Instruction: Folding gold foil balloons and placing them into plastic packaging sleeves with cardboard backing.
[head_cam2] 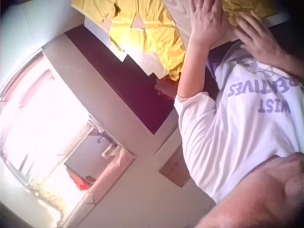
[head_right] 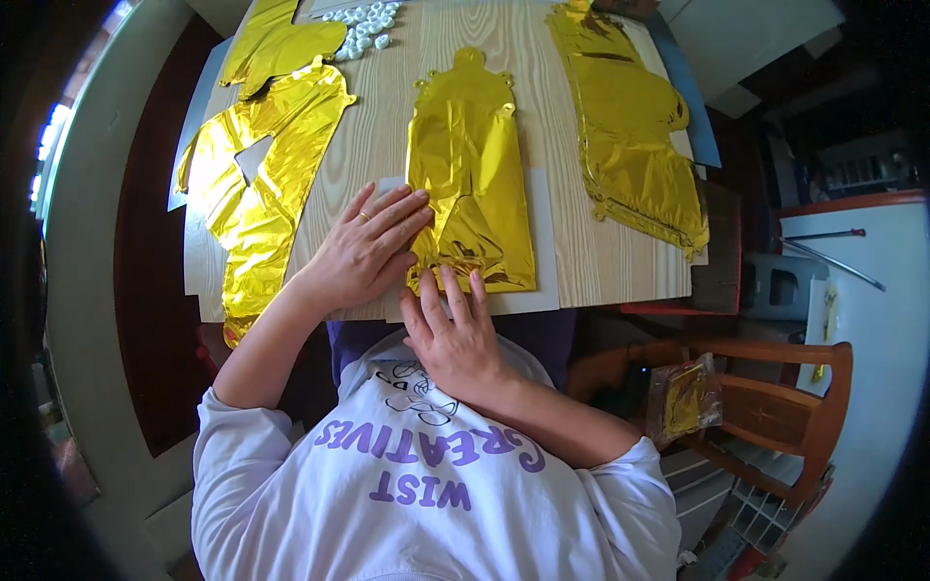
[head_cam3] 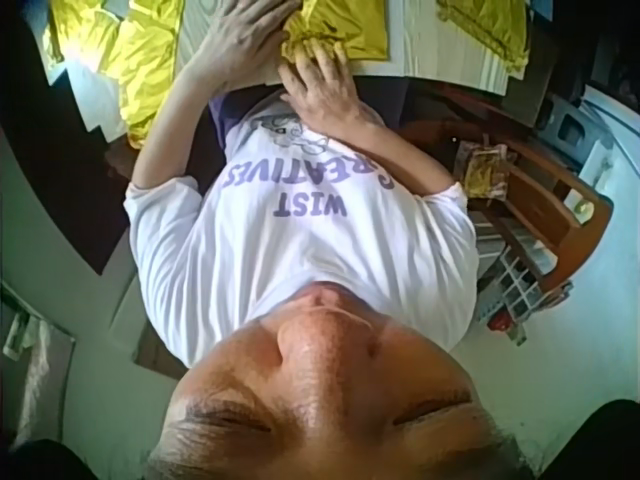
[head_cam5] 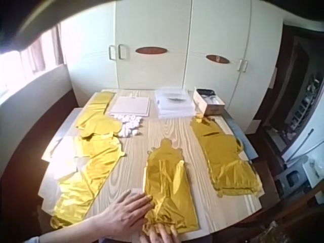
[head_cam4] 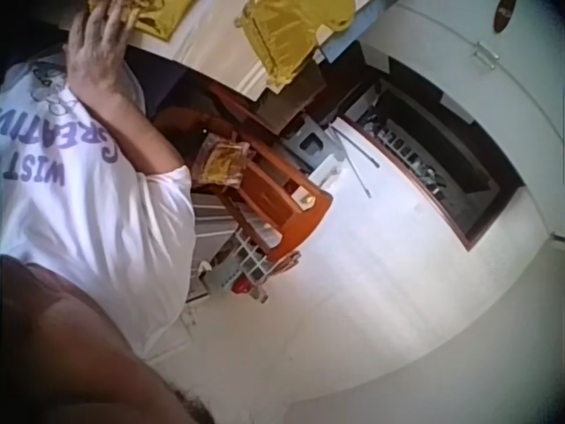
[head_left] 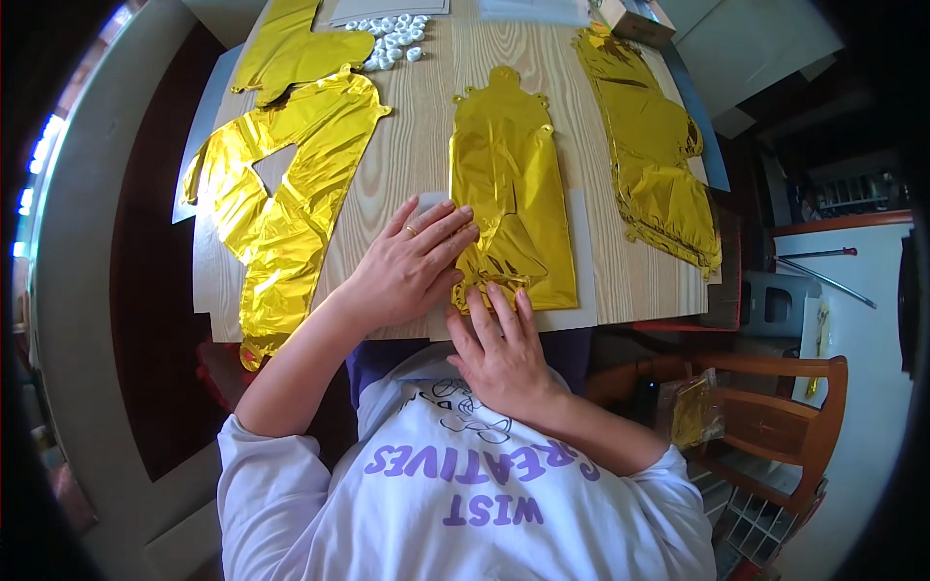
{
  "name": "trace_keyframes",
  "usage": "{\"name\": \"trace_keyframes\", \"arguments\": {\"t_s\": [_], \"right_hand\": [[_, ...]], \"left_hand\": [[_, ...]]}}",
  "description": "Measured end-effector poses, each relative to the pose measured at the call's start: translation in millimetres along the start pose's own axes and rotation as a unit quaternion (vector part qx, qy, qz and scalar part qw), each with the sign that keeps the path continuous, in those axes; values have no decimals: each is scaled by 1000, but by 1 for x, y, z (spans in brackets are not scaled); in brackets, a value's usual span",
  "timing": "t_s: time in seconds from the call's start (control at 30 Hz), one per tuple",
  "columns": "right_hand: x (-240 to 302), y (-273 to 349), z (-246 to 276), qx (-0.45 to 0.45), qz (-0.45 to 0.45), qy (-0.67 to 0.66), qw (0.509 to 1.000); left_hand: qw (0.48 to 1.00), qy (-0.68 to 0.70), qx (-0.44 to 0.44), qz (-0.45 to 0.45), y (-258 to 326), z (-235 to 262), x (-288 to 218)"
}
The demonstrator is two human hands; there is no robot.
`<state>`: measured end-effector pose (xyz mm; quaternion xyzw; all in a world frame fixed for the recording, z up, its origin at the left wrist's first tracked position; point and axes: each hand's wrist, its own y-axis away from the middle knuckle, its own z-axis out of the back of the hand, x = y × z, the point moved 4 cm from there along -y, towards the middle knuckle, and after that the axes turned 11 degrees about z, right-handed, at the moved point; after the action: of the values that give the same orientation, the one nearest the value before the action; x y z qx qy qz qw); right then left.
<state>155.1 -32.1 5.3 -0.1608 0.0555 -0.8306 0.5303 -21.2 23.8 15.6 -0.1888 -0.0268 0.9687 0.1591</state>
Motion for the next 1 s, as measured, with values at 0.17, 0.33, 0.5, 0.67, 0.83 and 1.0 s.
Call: {"name": "trace_keyframes", "arguments": {"t_s": [0.17,0.33,0.5,0.67,0.83,1.0], "right_hand": [[0,1,-2,5,8,5,1000],[-25,-2,47,-80,7,-78,994],[-67,36,43,9,65,103,992],[-52,51,45,-37,76,93,992],[-13,69,72,-76,68,58,993],[16,90,55,-21,84,31,996]], "left_hand": [[1000,-1,2,19,2,1,1],[999,36,-15,20,6,-1,2],[999,47,2,11,11,0,-2],[983,130,-120,41,39,14,-20],[748,574,-80,324,144,-18,-22],[420,782,104,448,130,-41,-44]]}}
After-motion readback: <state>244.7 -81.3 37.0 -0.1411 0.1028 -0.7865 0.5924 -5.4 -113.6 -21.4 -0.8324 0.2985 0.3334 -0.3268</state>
